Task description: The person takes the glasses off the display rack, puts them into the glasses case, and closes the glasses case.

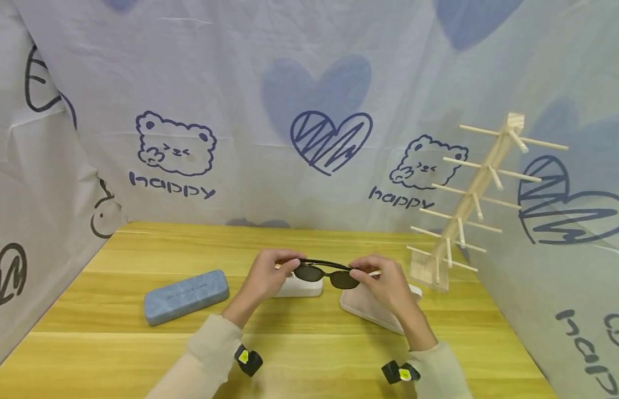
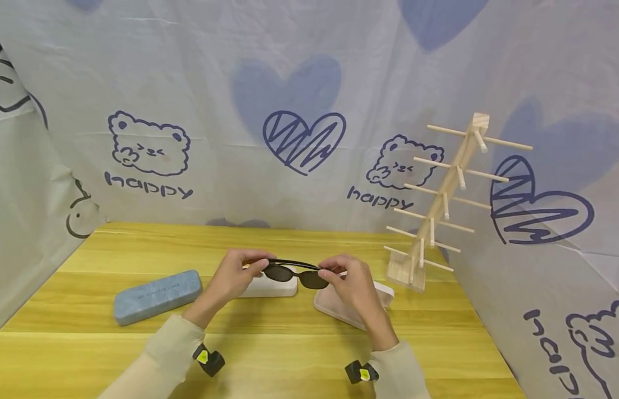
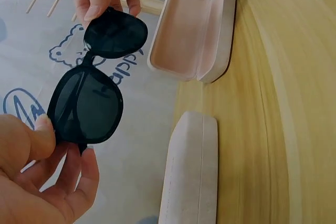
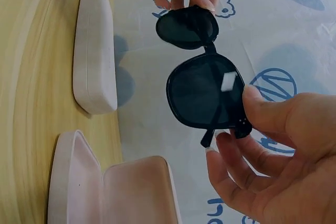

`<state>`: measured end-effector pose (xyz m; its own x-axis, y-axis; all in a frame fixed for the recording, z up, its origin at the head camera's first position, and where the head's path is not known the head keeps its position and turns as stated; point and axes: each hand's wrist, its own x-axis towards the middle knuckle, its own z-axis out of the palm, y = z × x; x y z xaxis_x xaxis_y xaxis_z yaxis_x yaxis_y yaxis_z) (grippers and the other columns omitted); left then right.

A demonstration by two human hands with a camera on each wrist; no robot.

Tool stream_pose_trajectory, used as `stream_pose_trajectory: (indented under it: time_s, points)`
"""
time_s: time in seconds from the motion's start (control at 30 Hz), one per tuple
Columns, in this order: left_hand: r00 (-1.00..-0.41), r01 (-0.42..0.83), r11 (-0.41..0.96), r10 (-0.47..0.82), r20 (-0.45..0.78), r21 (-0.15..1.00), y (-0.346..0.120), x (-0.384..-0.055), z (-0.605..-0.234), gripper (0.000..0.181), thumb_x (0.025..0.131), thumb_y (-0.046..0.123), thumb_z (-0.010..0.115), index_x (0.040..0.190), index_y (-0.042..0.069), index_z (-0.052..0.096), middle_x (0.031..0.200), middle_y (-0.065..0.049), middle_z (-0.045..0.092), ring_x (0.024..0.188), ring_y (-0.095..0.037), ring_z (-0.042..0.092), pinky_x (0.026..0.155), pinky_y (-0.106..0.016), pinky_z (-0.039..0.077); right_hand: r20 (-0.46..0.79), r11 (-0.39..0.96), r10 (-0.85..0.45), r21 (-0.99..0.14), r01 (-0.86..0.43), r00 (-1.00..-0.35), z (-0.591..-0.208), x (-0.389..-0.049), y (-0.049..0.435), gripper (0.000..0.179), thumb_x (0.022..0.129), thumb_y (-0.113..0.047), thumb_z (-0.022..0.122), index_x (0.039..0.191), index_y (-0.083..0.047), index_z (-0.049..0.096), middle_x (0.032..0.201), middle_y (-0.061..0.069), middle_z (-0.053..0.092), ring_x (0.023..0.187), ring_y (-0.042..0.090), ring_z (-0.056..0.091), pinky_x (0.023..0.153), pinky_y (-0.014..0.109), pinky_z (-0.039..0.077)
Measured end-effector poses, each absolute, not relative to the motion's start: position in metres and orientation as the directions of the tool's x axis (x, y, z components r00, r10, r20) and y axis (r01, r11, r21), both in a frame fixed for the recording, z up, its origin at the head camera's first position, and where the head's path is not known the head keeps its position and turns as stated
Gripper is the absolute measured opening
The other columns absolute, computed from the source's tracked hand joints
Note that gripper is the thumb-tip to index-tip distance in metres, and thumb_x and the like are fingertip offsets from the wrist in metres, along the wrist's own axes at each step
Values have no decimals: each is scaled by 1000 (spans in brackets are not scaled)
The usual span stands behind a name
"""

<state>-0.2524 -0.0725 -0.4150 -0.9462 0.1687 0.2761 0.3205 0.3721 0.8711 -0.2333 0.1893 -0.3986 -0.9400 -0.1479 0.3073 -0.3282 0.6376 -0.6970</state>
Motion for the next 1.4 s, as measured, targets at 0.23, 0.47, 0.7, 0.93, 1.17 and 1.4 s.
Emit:
stream_pose_trajectory:
  time_s: [0.23, 0.47, 0.7, 0.93, 1.17, 1.4]
  points:
    - [-952, 304, 380, 156, 264, 874, -64, -252, -420, 17, 97, 3, 68, 108, 6, 81, 109, -13, 79, 89, -22, 74, 71, -26, 60, 318, 650, -172, -674, -350, -932, -404, -233, 199, 15, 95, -3, 72, 108, -4, 78, 106, 15, 77, 94, 30, 74, 81, 40, 63]
    - [-950, 304, 353, 188, 251, 885, -55, -254, -421, 17, 98, 5, 68, 110, 6, 81, 110, -13, 79, 87, -20, 72, 67, -24, 58, 322, 668, -195, -648, -366, -926, -409, -232, 212, 16, 96, -3, 70, 110, -5, 77, 105, 14, 78, 92, 30, 75, 81, 39, 63]
    - [-938, 311, 299, 251, 240, 902, -45, -256, -426, 21, 101, 6, 65, 117, 3, 77, 115, -16, 77, 95, -25, 74, 75, -34, 65, 316, 670, -160, -661, -338, -935, -414, -230, 225, 16, 97, -2, 68, 110, -2, 77, 106, 18, 77, 86, 30, 75, 69, 23, 58]
    - [-923, 329, 301, 302, 238, 895, -40, -261, -433, 22, 100, 5, 65, 119, 1, 76, 121, -18, 75, 98, -28, 74, 77, -35, 65, 274, 676, -118, -682, -279, -955, -416, -226, 235, 16, 98, 0, 66, 110, -1, 77, 107, 21, 76, 83, 28, 76, 65, 20, 59]
    - [-929, 327, 351, 289, 231, 878, -32, -264, -437, 18, 98, 6, 69, 114, 4, 78, 118, -17, 76, 86, -30, 76, 64, -24, 60, 236, 679, -102, -694, -241, -966, -419, -222, 243, 18, 99, 2, 64, 112, 2, 76, 110, 24, 75, 84, 29, 76, 68, 28, 64]
    - [-938, 273, 315, 297, 179, 909, -23, -265, -443, 19, 98, 5, 69, 114, -1, 77, 116, -21, 76, 81, -32, 76, 66, -32, 64, 208, 664, -84, -718, -210, -975, -422, -214, 250, 19, 99, 3, 62, 112, 6, 75, 109, 26, 74, 85, 28, 76, 69, 26, 63]
